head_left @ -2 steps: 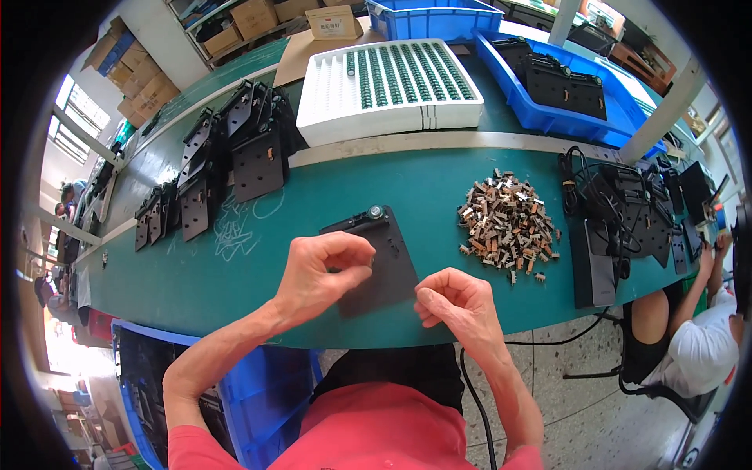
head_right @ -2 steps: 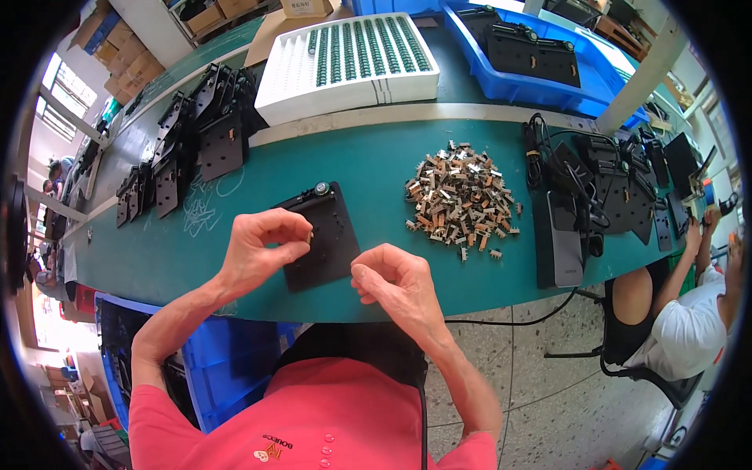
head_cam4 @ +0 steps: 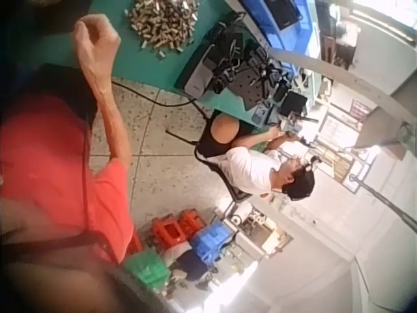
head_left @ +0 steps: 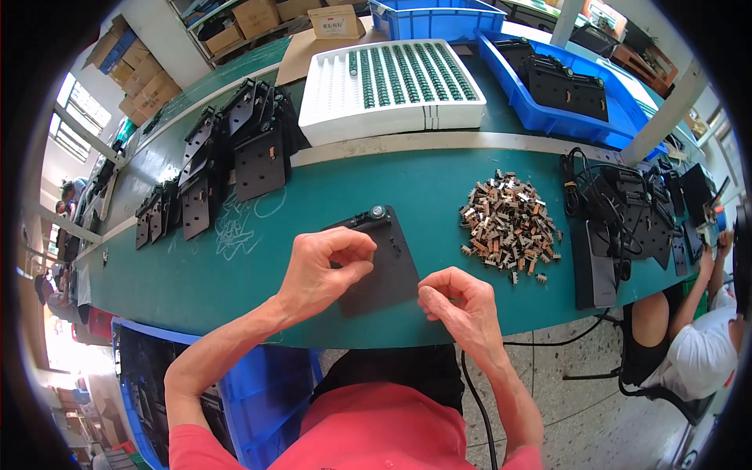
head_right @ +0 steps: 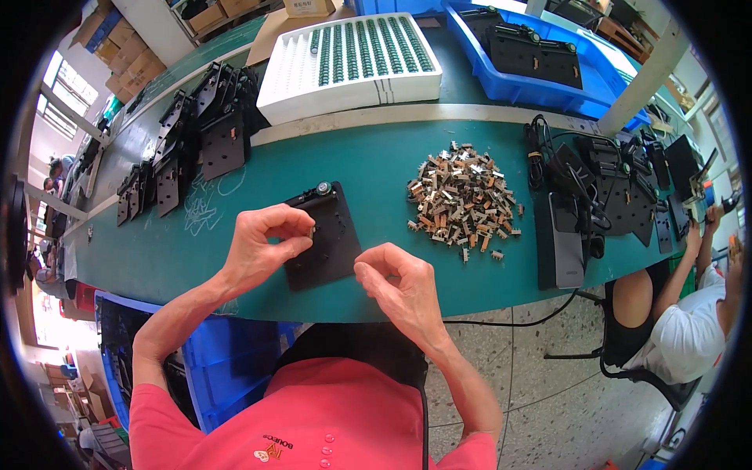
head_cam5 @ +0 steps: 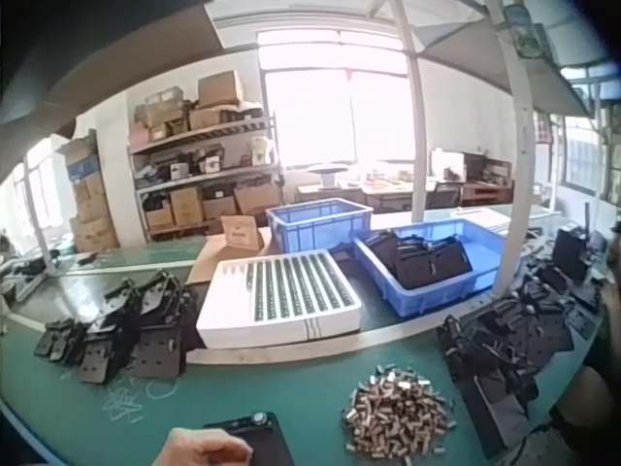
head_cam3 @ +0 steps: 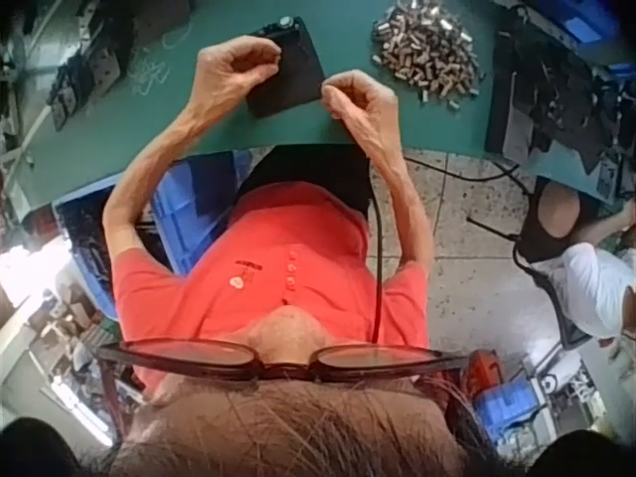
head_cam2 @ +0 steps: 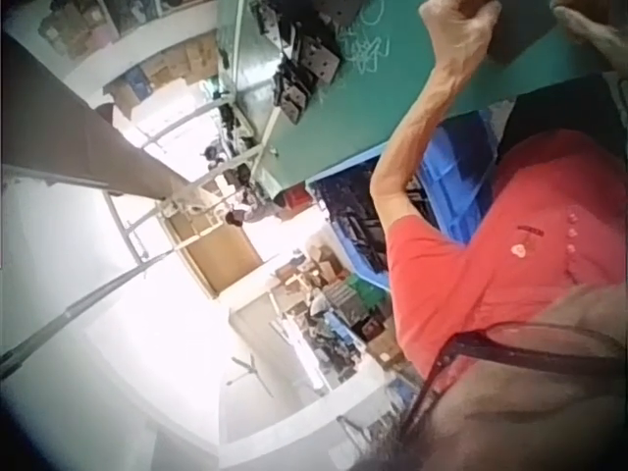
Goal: The person manually assembles small electronic and metal components onto a black plastic base plate by hand at a factory workstation.
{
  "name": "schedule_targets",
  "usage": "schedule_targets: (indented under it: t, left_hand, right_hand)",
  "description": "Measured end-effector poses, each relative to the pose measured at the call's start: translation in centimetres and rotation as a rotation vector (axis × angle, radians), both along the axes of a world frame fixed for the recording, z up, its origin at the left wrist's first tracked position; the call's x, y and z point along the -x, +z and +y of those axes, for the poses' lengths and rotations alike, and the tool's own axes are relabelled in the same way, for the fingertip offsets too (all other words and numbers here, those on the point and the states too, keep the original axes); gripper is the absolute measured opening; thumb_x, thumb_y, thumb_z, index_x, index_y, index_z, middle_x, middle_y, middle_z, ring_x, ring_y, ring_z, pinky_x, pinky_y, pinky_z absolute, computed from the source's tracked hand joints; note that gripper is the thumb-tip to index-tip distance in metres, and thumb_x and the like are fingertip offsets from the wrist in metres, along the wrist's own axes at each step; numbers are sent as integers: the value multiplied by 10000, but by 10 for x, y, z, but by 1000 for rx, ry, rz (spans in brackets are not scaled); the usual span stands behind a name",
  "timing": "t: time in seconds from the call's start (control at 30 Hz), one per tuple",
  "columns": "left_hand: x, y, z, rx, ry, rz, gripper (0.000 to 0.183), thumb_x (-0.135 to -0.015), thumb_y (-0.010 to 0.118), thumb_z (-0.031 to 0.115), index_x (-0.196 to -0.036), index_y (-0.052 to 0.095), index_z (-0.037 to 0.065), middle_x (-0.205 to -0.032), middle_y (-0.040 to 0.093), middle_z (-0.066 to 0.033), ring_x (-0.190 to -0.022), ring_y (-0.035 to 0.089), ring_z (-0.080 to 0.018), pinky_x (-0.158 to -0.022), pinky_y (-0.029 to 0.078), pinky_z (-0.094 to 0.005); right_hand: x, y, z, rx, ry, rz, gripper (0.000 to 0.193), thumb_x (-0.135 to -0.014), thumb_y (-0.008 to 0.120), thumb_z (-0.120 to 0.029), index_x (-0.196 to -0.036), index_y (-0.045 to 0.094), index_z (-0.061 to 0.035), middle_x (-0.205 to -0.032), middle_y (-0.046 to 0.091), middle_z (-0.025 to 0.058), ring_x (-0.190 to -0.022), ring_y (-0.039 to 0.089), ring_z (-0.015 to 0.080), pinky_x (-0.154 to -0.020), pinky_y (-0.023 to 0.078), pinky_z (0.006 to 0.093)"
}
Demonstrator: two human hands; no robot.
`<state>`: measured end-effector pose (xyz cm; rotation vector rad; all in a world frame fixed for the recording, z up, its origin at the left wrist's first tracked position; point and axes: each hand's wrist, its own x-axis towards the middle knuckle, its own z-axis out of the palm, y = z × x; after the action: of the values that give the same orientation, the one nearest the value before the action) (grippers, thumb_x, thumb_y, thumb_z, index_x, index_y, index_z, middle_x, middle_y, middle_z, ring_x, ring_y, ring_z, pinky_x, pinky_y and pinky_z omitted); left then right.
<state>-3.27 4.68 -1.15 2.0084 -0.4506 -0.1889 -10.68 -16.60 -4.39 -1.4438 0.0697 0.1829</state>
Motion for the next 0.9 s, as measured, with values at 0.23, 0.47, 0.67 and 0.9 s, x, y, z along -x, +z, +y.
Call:
schedule_targets:
  t: [0.23,0.47,0.67,0.9]
  left_hand:
    - [-15,-22,-15,-189,-2,-425,236,-629,781,22,-850,710,63,-896,574,-33,-873,535,-205,-746,456,-329]
    - [-17,-29,-24,-248,24,-468,234,-617,795,46,-834,711,71,-890,545,-27,-882,489,-220,-774,440,-338]
    - [-18,-33,-26,-286,16,-507,221,-621,800,71,-822,709,73,-880,540,-29,-867,483,-221,-764,437,-340]
    - [-19,-32,-27,-319,3,-535,218,-619,800,74,-816,708,73,-877,546,-30,-854,485,-224,-754,430,-346]
  right_hand:
    - [-4,-15,7,661,-139,-487,178,-763,721,-43,-922,639,-38,-776,602,67,-678,609,212,-572,482,335]
    - [-5,-18,6,755,-121,-513,229,-726,736,-50,-932,638,-59,-779,587,59,-714,601,233,-615,476,363]
    - [-4,-22,7,733,-142,-533,221,-719,738,-44,-916,642,-66,-778,587,49,-711,602,223,-613,478,351]
    - [-4,-22,6,732,-146,-538,220,-715,738,-40,-910,641,-70,-777,586,46,-715,602,223,-611,479,351]
